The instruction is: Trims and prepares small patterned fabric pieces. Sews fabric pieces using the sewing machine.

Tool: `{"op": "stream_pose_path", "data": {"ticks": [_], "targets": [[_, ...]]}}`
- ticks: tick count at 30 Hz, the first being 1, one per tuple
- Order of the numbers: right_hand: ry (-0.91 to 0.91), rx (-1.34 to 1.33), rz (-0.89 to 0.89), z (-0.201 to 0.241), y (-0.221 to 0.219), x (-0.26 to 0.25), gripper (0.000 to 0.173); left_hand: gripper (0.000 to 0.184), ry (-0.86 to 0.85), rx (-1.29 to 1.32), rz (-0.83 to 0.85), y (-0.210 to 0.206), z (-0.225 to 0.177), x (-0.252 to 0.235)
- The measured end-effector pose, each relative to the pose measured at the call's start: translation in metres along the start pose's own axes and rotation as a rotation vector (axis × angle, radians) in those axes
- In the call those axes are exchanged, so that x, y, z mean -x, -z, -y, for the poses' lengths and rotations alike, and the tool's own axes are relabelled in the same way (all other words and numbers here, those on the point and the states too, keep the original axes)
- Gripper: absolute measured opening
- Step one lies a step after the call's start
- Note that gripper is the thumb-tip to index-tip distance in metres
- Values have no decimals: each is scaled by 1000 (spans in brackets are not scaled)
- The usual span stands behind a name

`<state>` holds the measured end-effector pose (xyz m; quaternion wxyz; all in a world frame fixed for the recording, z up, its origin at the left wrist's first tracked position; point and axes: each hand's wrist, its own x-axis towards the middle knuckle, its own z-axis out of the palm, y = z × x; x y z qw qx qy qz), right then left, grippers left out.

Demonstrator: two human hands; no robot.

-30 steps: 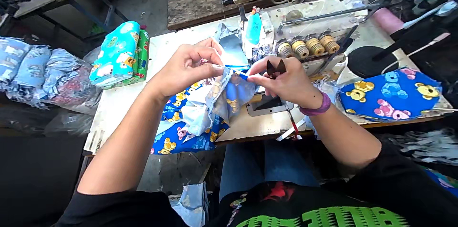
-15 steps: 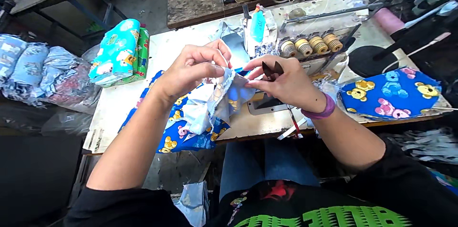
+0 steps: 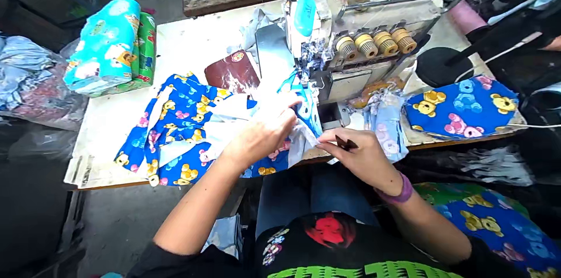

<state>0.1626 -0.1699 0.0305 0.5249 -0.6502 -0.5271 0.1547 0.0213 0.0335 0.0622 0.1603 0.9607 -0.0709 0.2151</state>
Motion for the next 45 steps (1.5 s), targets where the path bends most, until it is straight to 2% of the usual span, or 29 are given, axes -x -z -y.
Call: {"op": "stream_pose_path", "data": {"ticks": [4,9,12,14,17,19,21,23,24,27,31,34,36,37,40,42,45], "targets": [[-23,-48,-79,-7,-6,2,15,25,56,38,-26,0,1,2],[30,-55,-129,-4,-3,-27,12,28,170,-56,-3,1,6,-15],[11,-57,-123,-8,-2,-46,12,36,297,-59,53,1,20,-31],[-50,-74,-92,-9,2,-60,12,41,380,-49,157,6,36,-45],[-133,-99,-14,-6,10,-81,11,27,367,-65,176,33,57,-67],[-140,-100,15,-4,13,-87,13,18,359,-12,95,67,41,-74],[-50,-79,31,-9,12,-85,16,16,199,-35,96,90,-5,-67],[146,-70,44,-21,8,-77,15,21,29,-77,187,75,-58,-43],[229,-39,47,-25,5,-71,14,21,-24,-84,238,55,-70,-32],[341,62,40,-23,3,-42,13,20,-35,-75,229,16,-69,-11],[269,29,57,2,7,4,13,22,6,54,184,18,-67,-10],[141,-78,-4,-10,-5,12,13,20,77,23,108,6,-44,-12],[82,-133,-52,-16,-10,7,12,19,131,-79,-23,-2,-10,-21],[67,-145,-74,-17,-10,2,11,25,190,-128,-49,-3,9,-26],[56,-185,-90,-18,-5,-23,9,37,455,-247,38,16,63,-49],[-17,-244,-53,-21,-2,-40,11,41,584,-271,107,36,102,-63],[-91,-267,32,-21,6,-66,11,44,614,-264,135,61,150,-78]]}}
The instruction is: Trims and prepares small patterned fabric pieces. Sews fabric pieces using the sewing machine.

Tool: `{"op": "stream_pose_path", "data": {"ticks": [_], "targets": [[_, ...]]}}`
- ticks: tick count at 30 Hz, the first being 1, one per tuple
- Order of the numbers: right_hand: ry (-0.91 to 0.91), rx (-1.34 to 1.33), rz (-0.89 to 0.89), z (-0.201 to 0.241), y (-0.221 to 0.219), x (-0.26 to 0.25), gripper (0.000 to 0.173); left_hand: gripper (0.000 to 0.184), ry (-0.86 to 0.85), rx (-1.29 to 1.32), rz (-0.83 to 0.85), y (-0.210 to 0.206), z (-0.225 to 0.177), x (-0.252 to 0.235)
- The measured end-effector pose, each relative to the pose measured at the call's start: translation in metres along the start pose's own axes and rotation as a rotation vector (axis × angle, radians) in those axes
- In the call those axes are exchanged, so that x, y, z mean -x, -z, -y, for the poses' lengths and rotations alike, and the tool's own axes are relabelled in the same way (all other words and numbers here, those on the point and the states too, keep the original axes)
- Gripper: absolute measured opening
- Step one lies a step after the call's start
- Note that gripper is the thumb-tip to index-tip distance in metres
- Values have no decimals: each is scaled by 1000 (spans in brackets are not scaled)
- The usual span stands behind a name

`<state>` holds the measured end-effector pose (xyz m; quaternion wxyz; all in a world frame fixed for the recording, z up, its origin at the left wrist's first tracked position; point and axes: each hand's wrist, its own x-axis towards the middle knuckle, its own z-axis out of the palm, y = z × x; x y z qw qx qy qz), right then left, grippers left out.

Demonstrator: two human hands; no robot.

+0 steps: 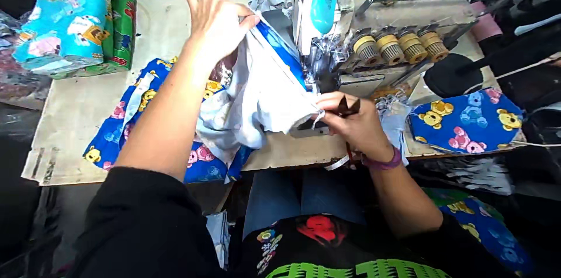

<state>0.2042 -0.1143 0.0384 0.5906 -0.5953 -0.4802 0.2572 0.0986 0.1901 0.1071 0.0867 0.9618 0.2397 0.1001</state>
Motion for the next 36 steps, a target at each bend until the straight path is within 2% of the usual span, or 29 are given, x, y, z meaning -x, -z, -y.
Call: {"op": "stream_pose_path", "data": {"ticks": [3,5,7,9,11,16,20,23,26,29,33,36], "targets": [[-6,-23,25,-3,2,-8,11,27,-94,119,-27,-3,-2,3],[23,-20,23,-6,1,-8,9,20,-164,220,-149,-10,-18,24],[35,-12,30,-6,1,-6,9,16,-382,366,-277,-15,-43,53],[46,7,51,-4,4,-7,12,16,-601,481,-204,-19,-66,73],[42,24,62,-2,6,-7,15,22,-703,420,-93,-26,-76,80],[17,18,57,0,5,-7,7,17,-719,277,-66,-26,-81,70],[9,51,80,2,9,-8,16,9,-711,330,-20,-20,-82,67],[46,104,77,4,7,-9,12,11,-732,255,-57,-16,-86,69],[51,136,72,4,8,-9,20,15,-781,135,-121,-12,-87,72],[15,90,58,2,9,-10,27,18,-852,15,-119,-7,-84,73],[-10,61,57,3,9,-10,26,20,-954,-94,-103,-1,-83,73],[-16,46,58,2,10,-10,23,20,-971,-103,-84,-6,-80,71]]}}
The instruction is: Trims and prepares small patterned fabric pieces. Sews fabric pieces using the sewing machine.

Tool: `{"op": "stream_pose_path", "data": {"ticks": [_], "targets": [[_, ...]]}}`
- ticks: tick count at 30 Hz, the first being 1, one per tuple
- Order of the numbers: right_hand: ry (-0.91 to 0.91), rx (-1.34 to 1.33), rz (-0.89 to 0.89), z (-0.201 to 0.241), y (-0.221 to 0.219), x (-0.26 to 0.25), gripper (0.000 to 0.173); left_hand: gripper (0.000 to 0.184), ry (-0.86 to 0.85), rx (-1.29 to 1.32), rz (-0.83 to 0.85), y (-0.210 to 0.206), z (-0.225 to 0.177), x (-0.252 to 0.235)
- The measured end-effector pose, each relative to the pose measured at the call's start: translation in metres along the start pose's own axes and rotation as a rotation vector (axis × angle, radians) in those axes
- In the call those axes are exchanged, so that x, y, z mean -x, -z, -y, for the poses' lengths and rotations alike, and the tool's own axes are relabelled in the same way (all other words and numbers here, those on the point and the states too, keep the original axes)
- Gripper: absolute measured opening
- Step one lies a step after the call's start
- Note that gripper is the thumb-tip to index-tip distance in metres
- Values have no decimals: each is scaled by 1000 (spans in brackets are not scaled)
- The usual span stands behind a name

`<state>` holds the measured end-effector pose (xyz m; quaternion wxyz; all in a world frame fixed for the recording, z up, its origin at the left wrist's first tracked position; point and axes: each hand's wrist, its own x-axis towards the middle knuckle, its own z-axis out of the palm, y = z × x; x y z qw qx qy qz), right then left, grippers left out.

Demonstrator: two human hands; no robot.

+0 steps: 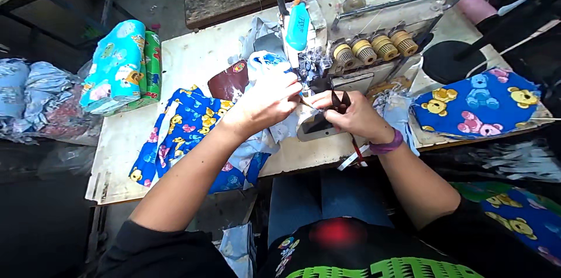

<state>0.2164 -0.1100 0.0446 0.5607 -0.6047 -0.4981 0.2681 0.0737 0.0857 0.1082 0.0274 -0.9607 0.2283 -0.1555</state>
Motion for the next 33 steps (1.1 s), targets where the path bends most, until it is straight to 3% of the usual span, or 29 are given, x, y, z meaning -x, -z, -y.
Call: {"op": "stream_pose_path", "data": {"ticks": [8,12,15,18,22,27,29,31,33], "targets": [[-41,-130,40,0,2,-4,20,15,190,388,-93,3,4,9],[-16,-153,28,-3,1,-2,21,14,341,333,16,41,-64,-13],[108,-74,10,-13,-4,3,21,23,338,247,172,32,-116,-24],[420,193,-6,-14,-7,24,14,17,282,209,12,6,-125,-15],[392,189,-13,-16,-12,53,16,14,256,331,-161,-13,-104,1],[280,60,-94,-25,-21,56,12,30,460,131,-240,-32,-33,20],[258,17,-142,-18,-21,49,11,22,522,177,-172,-27,-20,19],[240,26,-156,-9,-17,37,9,39,653,256,51,-19,-4,13],[179,64,-136,-3,-13,23,8,43,747,279,198,-14,23,8]]}}
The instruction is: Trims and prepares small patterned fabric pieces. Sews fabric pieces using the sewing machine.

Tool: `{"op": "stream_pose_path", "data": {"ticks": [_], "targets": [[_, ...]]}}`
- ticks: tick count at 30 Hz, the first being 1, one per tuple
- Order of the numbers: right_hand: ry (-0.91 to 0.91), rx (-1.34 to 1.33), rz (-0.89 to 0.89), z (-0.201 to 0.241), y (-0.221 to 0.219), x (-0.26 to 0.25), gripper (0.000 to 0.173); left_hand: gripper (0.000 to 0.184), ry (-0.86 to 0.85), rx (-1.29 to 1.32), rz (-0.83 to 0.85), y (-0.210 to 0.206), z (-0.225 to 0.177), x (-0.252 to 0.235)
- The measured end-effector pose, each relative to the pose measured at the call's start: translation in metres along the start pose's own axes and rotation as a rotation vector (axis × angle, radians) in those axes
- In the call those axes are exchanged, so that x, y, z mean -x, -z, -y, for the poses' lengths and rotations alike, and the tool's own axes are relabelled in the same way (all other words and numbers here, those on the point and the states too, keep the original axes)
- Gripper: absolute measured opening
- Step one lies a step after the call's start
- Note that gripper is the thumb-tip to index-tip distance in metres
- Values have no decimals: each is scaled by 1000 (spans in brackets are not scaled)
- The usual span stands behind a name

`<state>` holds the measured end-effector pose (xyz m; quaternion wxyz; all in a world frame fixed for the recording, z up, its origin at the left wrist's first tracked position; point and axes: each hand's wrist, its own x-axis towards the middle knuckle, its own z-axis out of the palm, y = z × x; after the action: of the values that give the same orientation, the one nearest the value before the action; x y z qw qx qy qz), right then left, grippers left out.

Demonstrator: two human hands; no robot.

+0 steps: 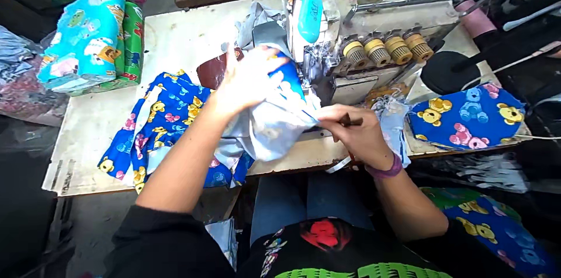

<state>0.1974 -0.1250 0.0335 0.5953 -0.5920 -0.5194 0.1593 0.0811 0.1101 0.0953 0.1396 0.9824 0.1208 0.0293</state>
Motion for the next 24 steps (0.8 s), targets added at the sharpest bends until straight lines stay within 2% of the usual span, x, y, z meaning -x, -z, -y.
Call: {"op": "stream_pose_path", "data": {"ticks": [3,5,7,9,11,13,17,24], "targets": [[-132,-20,81,-2,4,-18,9,39,40,24,-71,11,31,-23],[-168,-80,110,-3,6,-21,9,34,23,78,-199,10,41,-27],[-180,-122,105,-5,6,-20,9,24,-42,44,-422,6,25,-17],[-178,-132,90,-6,5,-19,8,21,-228,60,-527,2,-2,1],[-172,-132,98,-7,5,-20,9,15,-411,192,-395,-5,-22,14],[-164,-126,111,-7,5,-21,9,19,-469,199,-241,-14,-26,17],[-202,-120,98,-6,5,-19,10,13,-490,112,-221,-10,-25,10],[-251,-107,120,-1,8,-21,10,9,-556,134,-193,-1,-29,12]]}}
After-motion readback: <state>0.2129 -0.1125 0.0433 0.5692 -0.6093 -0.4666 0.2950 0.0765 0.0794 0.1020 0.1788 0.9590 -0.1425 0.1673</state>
